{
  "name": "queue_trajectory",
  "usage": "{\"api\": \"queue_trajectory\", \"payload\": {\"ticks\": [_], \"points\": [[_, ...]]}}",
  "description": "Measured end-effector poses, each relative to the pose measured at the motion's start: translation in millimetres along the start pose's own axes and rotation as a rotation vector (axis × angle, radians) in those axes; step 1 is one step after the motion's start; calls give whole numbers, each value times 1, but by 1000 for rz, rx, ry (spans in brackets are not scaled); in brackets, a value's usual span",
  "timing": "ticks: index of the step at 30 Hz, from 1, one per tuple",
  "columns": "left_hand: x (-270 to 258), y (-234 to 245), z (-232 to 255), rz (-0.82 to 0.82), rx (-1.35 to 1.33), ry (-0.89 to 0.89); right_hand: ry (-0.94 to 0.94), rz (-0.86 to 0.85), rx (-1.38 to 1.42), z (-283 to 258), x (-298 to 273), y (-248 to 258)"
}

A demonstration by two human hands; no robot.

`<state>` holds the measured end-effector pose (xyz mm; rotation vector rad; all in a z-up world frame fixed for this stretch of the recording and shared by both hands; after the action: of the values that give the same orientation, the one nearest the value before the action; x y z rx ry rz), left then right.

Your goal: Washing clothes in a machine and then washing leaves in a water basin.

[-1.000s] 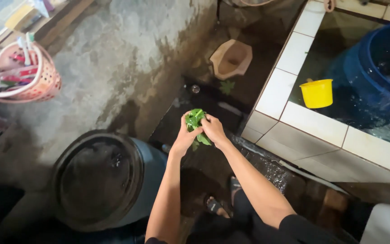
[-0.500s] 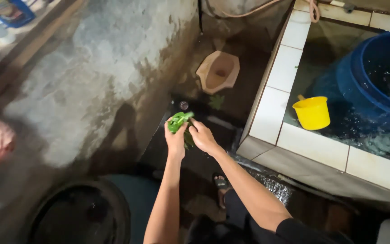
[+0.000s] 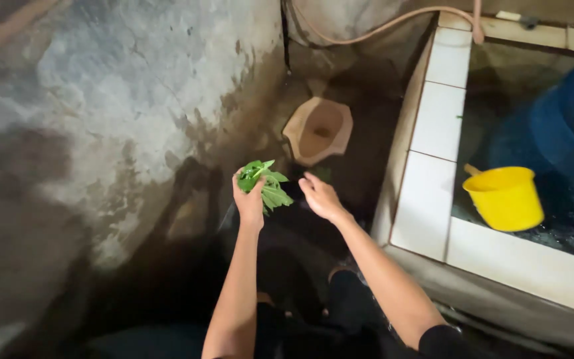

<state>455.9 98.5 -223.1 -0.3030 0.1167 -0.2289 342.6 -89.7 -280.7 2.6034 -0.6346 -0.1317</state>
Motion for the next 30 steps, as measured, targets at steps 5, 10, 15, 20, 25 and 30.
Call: {"api": "queue_trajectory", "payload": {"ticks": [5,10,15,20,25,30], "points": [[64,53,-94,19,89,-46,-120,169,-161,137,66,-22],[100,96,-163,27,192,-132,-242,255,-298,281,112,-43],[122,142,-241,36,133,-202,-322,131,-419,367,110,-72],[117,172,-281,76,110,-210,-332,-35,-533,486,112,-115],[108,188,-300,122,160,-150,-325,-172,-565,529,105,-135],[107,197,-309,151,128,-153,-315,-261,-685,519,120,-139]]}}
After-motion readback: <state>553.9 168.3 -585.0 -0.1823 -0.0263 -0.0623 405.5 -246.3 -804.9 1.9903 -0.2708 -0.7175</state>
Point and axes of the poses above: each hand's wrist, its own x-axis towards the middle knuckle, its own y-axis out of the back of the hand, z = x × y, the point moved 7 cm from there along x, towards the middle knuckle, and after that the axes turned 6 degrees about y, right-handed, at the moved point
